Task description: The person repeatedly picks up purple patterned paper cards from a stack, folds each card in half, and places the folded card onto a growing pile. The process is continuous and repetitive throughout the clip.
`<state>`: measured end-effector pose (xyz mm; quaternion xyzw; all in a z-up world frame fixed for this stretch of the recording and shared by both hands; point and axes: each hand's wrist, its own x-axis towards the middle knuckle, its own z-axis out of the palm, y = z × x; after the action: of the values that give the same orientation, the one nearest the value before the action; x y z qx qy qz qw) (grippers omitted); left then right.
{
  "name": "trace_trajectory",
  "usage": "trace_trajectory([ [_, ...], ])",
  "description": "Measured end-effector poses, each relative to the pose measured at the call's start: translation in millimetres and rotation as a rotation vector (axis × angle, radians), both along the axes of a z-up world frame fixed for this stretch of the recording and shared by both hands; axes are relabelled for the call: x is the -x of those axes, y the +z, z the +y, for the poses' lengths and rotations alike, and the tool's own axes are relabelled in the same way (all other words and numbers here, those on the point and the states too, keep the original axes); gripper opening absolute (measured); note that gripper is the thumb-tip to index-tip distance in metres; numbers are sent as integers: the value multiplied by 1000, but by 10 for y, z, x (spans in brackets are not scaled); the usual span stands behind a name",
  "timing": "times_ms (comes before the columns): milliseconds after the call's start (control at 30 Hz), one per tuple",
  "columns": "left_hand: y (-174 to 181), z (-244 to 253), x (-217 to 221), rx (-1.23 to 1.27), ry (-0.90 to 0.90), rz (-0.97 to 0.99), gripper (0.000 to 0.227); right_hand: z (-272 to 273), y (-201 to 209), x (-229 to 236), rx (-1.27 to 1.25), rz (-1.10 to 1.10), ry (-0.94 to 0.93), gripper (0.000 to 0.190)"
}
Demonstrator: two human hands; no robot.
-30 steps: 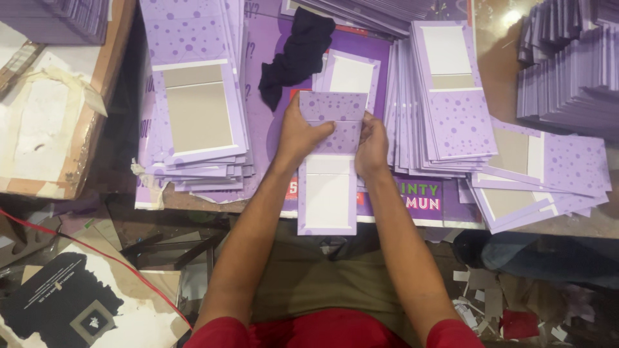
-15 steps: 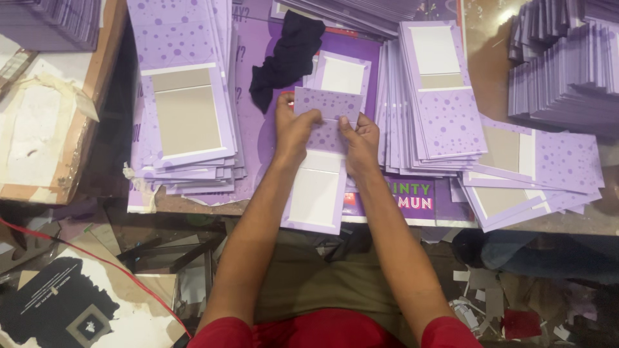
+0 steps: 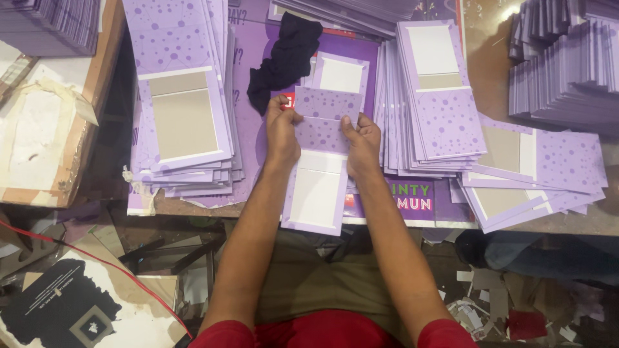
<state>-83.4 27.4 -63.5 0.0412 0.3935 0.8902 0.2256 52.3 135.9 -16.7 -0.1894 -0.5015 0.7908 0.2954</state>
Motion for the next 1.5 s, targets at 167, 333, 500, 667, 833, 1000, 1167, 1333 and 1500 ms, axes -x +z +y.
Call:
trace_trajectory([
  [167, 247, -123, -70, 33, -293, -62, 49, -43, 194, 7, -47, -110, -78, 34],
  [333, 518, -159, -261, 130, -304, 168, 37, -119, 367, 93, -195, -199, -19, 35],
  [500, 564, -145, -279, 154, -258, 142, 35, -177, 342, 178, -165, -247, -109, 28],
  [667, 532, -103, -240, 165, -224, 90, 32, -141, 125, 182, -143, -179, -145, 23],
  [833, 475, -119, -183, 123, -293, 95, 35, 41, -129, 130, -84, -146, -156, 27],
  [1000, 254, -100, -114, 75, -257, 62, 28, 217, -260, 49, -14, -55, -22, 30],
  [1167, 33, -116, -19, 42, -291, 83, 29, 214, -148, 36, -20, 16, 104, 21],
  [1333, 72, -160, 54, 67, -329, -55, 21, 84, 81, 9, 13, -240, 96, 29],
  [1500, 280, -298, 138, -13, -284, -126, 30, 66, 20, -146, -28, -255, 305, 50],
])
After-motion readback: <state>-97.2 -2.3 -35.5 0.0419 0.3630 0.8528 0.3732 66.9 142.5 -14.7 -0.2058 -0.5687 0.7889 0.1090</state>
